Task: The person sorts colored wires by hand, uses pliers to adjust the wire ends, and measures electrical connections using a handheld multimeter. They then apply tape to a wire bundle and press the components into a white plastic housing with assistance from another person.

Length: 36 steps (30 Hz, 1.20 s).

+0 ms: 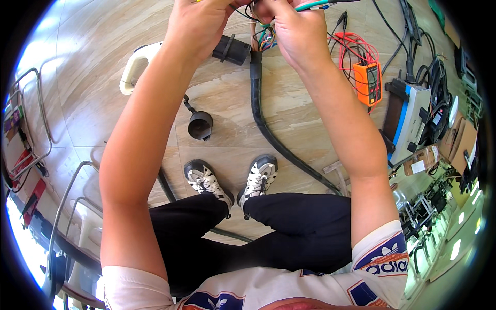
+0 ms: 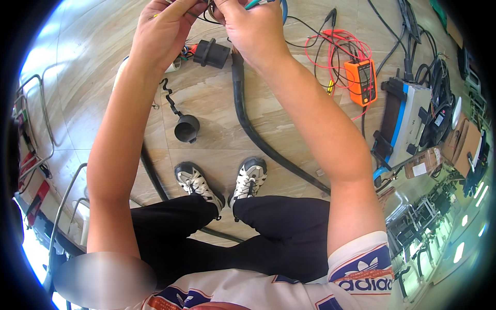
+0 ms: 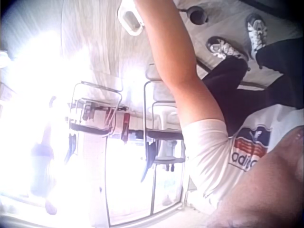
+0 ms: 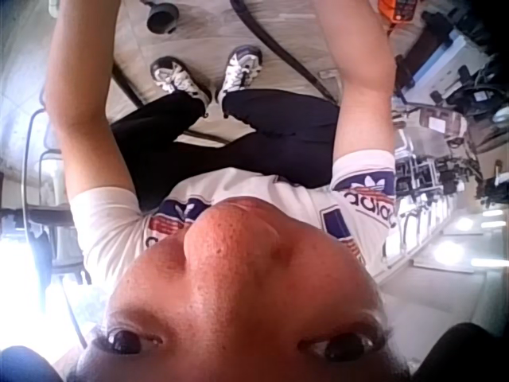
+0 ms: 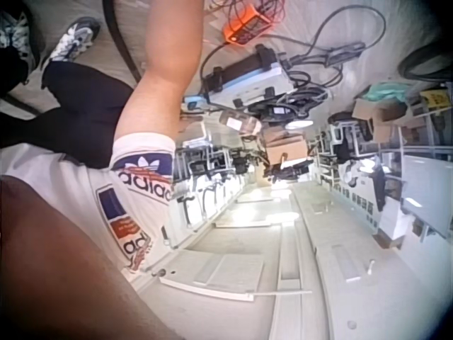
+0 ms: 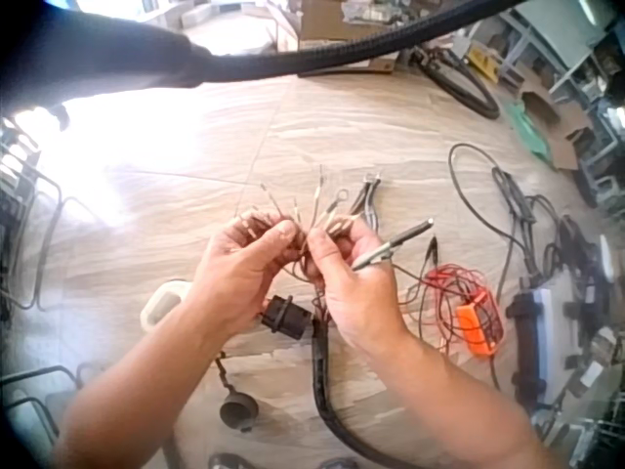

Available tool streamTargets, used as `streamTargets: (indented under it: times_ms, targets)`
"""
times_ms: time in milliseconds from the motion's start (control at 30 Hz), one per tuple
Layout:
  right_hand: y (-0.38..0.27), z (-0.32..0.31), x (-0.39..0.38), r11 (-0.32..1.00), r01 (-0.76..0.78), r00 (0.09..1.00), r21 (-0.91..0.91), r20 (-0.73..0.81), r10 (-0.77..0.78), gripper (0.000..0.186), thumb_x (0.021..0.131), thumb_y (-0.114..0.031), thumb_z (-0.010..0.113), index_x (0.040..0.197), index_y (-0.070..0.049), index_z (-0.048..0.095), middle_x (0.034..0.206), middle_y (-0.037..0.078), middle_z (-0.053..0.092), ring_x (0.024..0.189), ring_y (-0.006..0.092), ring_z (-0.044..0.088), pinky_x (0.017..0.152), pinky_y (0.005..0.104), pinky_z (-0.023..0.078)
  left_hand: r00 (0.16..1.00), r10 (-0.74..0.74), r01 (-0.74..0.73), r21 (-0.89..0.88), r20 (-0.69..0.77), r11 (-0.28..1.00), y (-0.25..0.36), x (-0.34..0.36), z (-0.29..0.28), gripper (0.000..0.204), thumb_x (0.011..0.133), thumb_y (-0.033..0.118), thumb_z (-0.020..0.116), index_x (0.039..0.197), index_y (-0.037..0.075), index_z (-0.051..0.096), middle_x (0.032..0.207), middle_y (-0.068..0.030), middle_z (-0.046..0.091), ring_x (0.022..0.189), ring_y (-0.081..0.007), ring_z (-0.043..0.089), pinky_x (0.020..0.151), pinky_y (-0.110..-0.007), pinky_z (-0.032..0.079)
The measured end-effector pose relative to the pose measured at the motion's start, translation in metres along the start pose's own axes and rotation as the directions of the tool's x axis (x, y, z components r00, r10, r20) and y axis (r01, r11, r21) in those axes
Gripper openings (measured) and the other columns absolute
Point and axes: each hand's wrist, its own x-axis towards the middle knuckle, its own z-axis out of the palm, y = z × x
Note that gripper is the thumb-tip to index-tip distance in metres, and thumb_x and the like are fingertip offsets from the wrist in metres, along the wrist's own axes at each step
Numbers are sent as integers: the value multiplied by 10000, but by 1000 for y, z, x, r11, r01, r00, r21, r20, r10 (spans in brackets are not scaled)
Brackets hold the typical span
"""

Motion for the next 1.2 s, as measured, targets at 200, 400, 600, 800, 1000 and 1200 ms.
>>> streamTargets:
  times_ms: [200, 400, 600, 800, 1000, 1200]
  targets:
    - [-5, -3, 1, 999, -22, 999, -35, -34, 21, 73, 973, -143, 593, 948, -82, 561, 740, -30, 562, 636, 42, 500, 568, 183, 390, 1000, -21, 21, -4, -3, 1000, 3, 2, 1, 29, 922, 33, 630, 950, 27, 625, 908, -99, 680, 814, -189, 659, 779, -325, 547]
    - [-6, -9, 7, 999, -27, 999, 39, -24, 28, 96, 971, -159, 601, 946, -69, 577, 741, -20, 570, 625, 49, 502, 546, 189, 395, 997, -50, 50, -1, -61, 999, 2, 2, 7, 67, 922, 23, 625, 988, 22, 612, 951, -111, 686, 867, -186, 663, 816, -297, 544]
    - [-5, -11, 7, 996, -34, 999, 77, -39, 37, 97, 974, -153, 596, 952, -60, 584, 754, -6, 573, 625, 55, 503, 541, 194, 399, 997, -55, 54, -32, -45, 998, 2, 3, 2, 47, 927, 8, 608, 965, 32, 593, 967, -110, 692, 873, -174, 665, 822, -268, 550]
    - [-5, -15, 9, 994, -36, 998, 102, -42, 41, 106, 971, -157, 601, 932, -59, 589, 758, -1, 583, 624, 63, 506, 541, 198, 399, 997, -79, 79, -45, -8, 996, 2, 2, 3, 187, 908, -29, 611, 1081, 7, 552, 1044, -135, 668, 947, -195, 656, 879, -283, 540]
    - [-7, -25, 17, 986, -65, 996, 155, -46, 73, 113, 974, -154, 593, 922, -55, 605, 760, 8, 595, 624, 77, 513, 552, 202, 400, 993, -115, 118, -140, 32, 983, 4, 0, 7, 442, 863, -113, 593, 1272, -37, 443, 1235, -189, 570, 1124, -243, 596, 990, -300, 494]
    - [-8, -27, 16, 979, -76, 995, 189, -45, 86, 126, 977, -163, 587, 930, -48, 612, 778, 13, 600, 647, 83, 521, 559, 213, 403, 993, -72, 76, -40, 91, 996, -2, 1, 4, 386, 897, -69, 585, 1263, -37, 466, 1198, -164, 593, 1095, -210, 604, 975, -282, 498]
